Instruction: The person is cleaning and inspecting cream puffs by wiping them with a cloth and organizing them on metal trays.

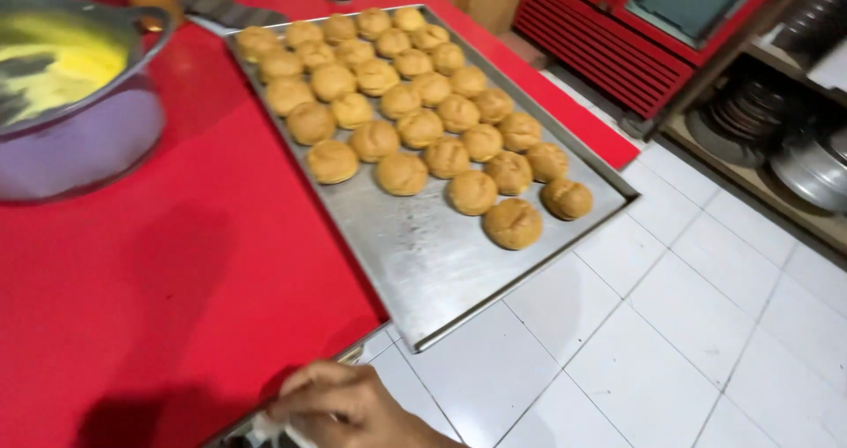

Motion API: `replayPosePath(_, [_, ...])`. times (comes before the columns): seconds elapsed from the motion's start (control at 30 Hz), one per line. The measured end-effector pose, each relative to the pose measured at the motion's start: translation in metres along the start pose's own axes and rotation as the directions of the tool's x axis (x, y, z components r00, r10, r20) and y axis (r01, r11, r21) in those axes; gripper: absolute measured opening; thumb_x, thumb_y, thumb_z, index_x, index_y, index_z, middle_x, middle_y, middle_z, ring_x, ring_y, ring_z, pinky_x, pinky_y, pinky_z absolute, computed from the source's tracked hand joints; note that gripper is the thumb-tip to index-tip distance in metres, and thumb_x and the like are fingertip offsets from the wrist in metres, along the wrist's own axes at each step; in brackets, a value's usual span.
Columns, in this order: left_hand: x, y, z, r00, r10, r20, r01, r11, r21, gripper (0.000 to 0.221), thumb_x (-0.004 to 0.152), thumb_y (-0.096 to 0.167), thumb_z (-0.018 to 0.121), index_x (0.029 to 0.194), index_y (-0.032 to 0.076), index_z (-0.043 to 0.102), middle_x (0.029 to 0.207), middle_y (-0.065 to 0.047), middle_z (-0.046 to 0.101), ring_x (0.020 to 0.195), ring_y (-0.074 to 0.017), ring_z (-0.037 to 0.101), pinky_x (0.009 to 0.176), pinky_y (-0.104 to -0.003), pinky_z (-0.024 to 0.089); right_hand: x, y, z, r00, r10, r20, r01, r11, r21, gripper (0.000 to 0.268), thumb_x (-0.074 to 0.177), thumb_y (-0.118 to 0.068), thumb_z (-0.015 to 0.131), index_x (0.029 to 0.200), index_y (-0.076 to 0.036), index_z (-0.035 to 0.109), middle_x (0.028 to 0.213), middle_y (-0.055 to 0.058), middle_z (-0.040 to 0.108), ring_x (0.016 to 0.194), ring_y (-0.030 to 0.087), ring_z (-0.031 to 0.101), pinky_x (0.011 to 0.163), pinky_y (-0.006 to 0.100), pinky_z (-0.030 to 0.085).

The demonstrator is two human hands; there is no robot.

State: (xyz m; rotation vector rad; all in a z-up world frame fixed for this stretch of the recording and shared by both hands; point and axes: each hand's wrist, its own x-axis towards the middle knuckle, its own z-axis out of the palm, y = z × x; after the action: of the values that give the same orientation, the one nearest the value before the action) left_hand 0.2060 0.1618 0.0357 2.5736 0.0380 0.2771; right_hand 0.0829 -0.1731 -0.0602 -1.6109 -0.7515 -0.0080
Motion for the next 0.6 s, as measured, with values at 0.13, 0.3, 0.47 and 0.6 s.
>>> replayPosePath(0.13, [-0.004,0.128,0.049,0.996,-0.002,0.084,0.025,0.962,-0.273,0.047,0.088,0.024,0.072,0.133,0.009,0.069,0.123,-0.011,0.075,0.107,-0.0201,0.071,0.086,-0.037,0.056,-0.02,-0.056,-0.056,0.992,-0.125,0.024,0.125,0.992,0.016,0.024,0.108,-0.013,0.057,0.121,0.005,0.066,0.118,0.019,0.064,0.107,0.03,0.068,0.097,0.036,0.057])
replayPosePath(0.3, [0.072,0.192,0.192,0.966,0.019,0.257,0.14,0.8,-0.584,0.049,0.09,0.031,0.072,0.131,0.004,0.066,0.093,-0.011,0.068,0.072,-0.0177,0.059,0.059,-0.033,0.045,-0.051,-0.052,-0.098,0.989,-0.093,-0.114,0.083,0.992,-0.091,0.02,0.102,-0.008,0.063,0.11,0.009,0.07,0.11,0.021,0.066,0.098,0.029,0.07,0.087,0.031,0.056])
replayPosePath(0.47, [0.133,0.225,0.267,0.947,-0.157,0.282,0.185,0.98,-0.077,0.09,0.09,0.074,0.05,0.121,-0.009,0.069,0.122,-0.035,0.067,0.122,-0.0498,0.06,0.097,-0.054,0.049,-0.064,-0.053,-0.108,0.83,0.069,-0.554,-0.185,0.97,-0.157,0.021,0.093,-0.022,0.075,0.087,-0.006,0.087,0.084,0.011,0.075,0.071,0.017,0.076,0.062,0.023,0.056])
replayPosePath(0.6, [0.129,0.259,0.277,0.929,-0.159,0.333,0.167,0.986,0.004,0.07,0.089,0.07,0.053,0.116,0.011,0.078,0.125,-0.03,0.067,0.136,-0.0437,0.045,0.11,-0.049,0.042,-0.071,-0.024,-0.137,0.863,-0.033,-0.504,-0.08,0.976,-0.2,0.008,0.088,-0.004,0.08,0.092,0.001,0.084,0.09,0.013,0.076,0.078,0.017,0.076,0.068,0.02,0.057])
